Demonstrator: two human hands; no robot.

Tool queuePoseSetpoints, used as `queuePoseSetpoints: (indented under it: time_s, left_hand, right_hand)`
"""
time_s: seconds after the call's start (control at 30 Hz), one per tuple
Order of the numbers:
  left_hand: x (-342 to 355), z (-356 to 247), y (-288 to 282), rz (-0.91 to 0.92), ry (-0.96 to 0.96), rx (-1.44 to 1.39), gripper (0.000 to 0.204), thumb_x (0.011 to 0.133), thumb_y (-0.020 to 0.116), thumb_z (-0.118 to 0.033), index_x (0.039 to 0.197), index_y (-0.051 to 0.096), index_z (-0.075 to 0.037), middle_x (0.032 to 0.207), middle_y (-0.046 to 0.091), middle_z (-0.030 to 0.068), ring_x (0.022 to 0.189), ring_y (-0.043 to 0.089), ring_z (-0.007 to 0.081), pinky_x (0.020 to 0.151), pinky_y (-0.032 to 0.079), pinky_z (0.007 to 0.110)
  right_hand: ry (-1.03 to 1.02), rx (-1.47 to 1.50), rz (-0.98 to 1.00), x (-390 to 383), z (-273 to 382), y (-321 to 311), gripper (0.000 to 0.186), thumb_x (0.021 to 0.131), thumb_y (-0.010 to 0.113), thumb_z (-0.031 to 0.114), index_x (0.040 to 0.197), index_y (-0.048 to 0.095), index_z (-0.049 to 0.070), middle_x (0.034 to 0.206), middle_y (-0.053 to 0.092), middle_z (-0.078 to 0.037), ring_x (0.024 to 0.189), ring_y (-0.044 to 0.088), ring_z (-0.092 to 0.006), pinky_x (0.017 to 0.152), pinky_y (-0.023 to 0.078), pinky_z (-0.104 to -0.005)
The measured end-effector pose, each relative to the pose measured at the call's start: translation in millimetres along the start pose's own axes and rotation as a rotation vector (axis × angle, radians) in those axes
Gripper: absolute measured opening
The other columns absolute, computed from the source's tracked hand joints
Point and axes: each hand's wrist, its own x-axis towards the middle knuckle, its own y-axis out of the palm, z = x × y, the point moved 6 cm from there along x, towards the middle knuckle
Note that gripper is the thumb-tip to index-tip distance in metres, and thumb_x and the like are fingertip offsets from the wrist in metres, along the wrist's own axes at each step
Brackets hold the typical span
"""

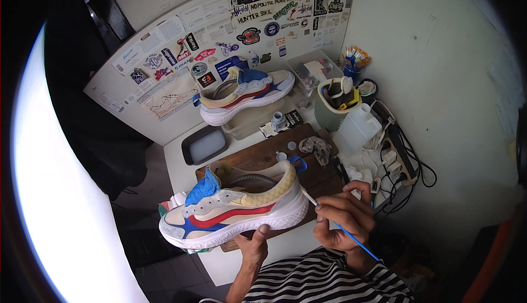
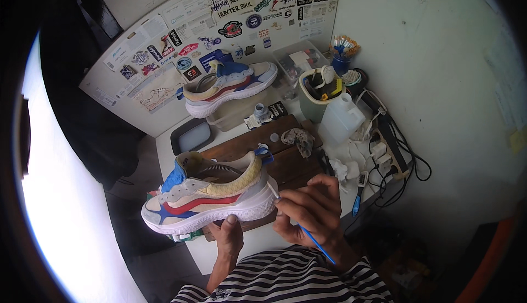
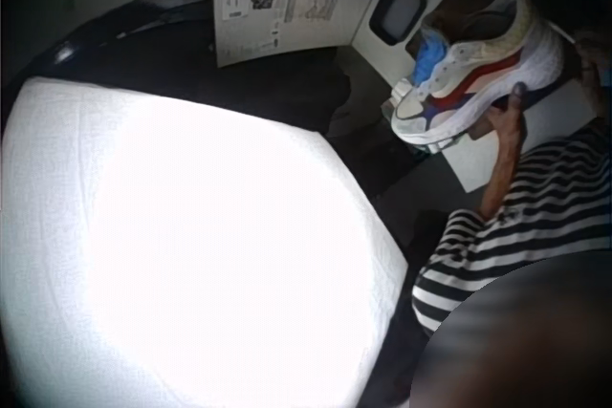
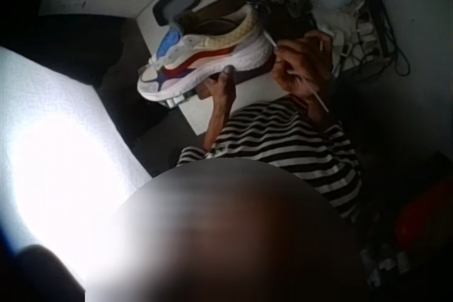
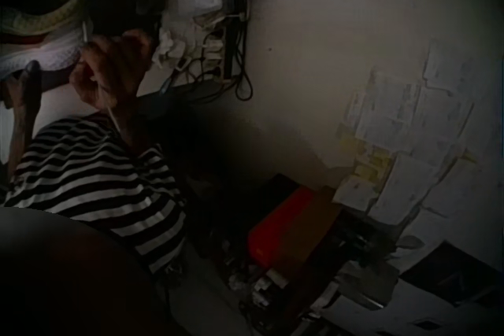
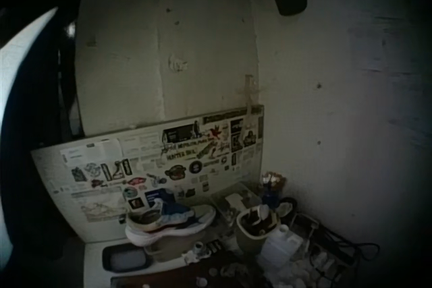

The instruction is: Painting the details on a colorful sneaker with a small brush.

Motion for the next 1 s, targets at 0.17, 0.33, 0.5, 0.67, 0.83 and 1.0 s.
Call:
queuePoseSetpoints:
  time_s: [0.17,0.33,0.5,0.67,0.83,1.0]
  left_hand:
    - [-2.2,6.1,-4.8,-0.049,0.015,0.044,0.06,0.076,0.085,-0.015,0.124,0.053,0.001,0.113,0.063,0.0093,0.102,0.061,0.0184,0.094,0.048,0.033]
    - [-4.0,-1.4,0.6,-0.079,0.062,0.119,0.061,0.079,0.083,-0.014,0.128,0.05,0.001,0.118,0.061,0.0109,0.106,0.06,0.0204,0.097,0.046,0.035]
    - [-8.3,-1.6,-1.7,-0.106,0.009,0.243,0.071,0.078,0.083,-0.016,0.135,0.043,0.001,0.125,0.057,0.0122,0.112,0.057,0.0229,0.102,0.043,0.038]
    - [-9.0,-1.1,4.6,-0.093,0.03,0.218,0.07,0.078,0.083,-0.013,0.134,0.045,0.002,0.123,0.058,0.012,0.111,0.058,0.0232,0.103,0.043,0.038]
    - [-7.7,-2.5,3.1,-0.102,0.03,0.235,0.07,0.078,0.084,-0.014,0.134,0.045,0.002,0.123,0.058,0.0121,0.111,0.058,0.0225,0.103,0.043,0.037]
    - [-8.9,-4.8,7.5,-0.103,0.024,0.26,0.066,0.079,0.083,-0.015,0.132,0.048,0.003,0.121,0.059,0.0116,0.11,0.058,0.0219,0.102,0.043,0.036]
  right_hand:
    - [-0.044,-0.088,0.032,-4.3,0.4,9.7,0.022,0.074,0.07,0.008,0.096,0.066,0.009,0.087,0.07,-0.002,0.066,0.064,-0.0138,0.084,0.044,-0.0412]
    - [-0.081,-0.017,0.087,-9.2,15.7,17.3,0.024,0.074,0.071,0.01,0.098,0.067,0.01,0.09,0.07,-0.002,0.069,0.065,-0.0132,0.088,0.042,-0.0408]
    - [-0.043,-0.063,0.067,-4.6,5.8,10.2,0.024,0.076,0.07,0.01,0.099,0.066,0.01,0.089,0.07,-0.002,0.07,0.065,-0.0131,0.088,0.041,-0.0409]
    - [-0.057,-0.097,0.059,-9.2,9.3,18.5,0.025,0.075,0.071,0.01,0.099,0.066,0.01,0.088,0.069,-0.001,0.068,0.064,-0.0131,0.088,0.041,-0.0414]
    - [-0.097,-0.016,0.111,-12.1,21.5,18.3,0.03,0.071,0.073,0.011,0.1,0.066,0.011,0.092,0.07,0.0,0.07,0.065,-0.0118,0.088,0.041,-0.0411]
    - [-0.047,-0.116,0.073,-9.8,3.6,15.2,0.029,0.073,0.072,0.009,0.101,0.066,0.01,0.091,0.07,0.0,0.068,0.064,-0.012,0.089,0.041,-0.0427]
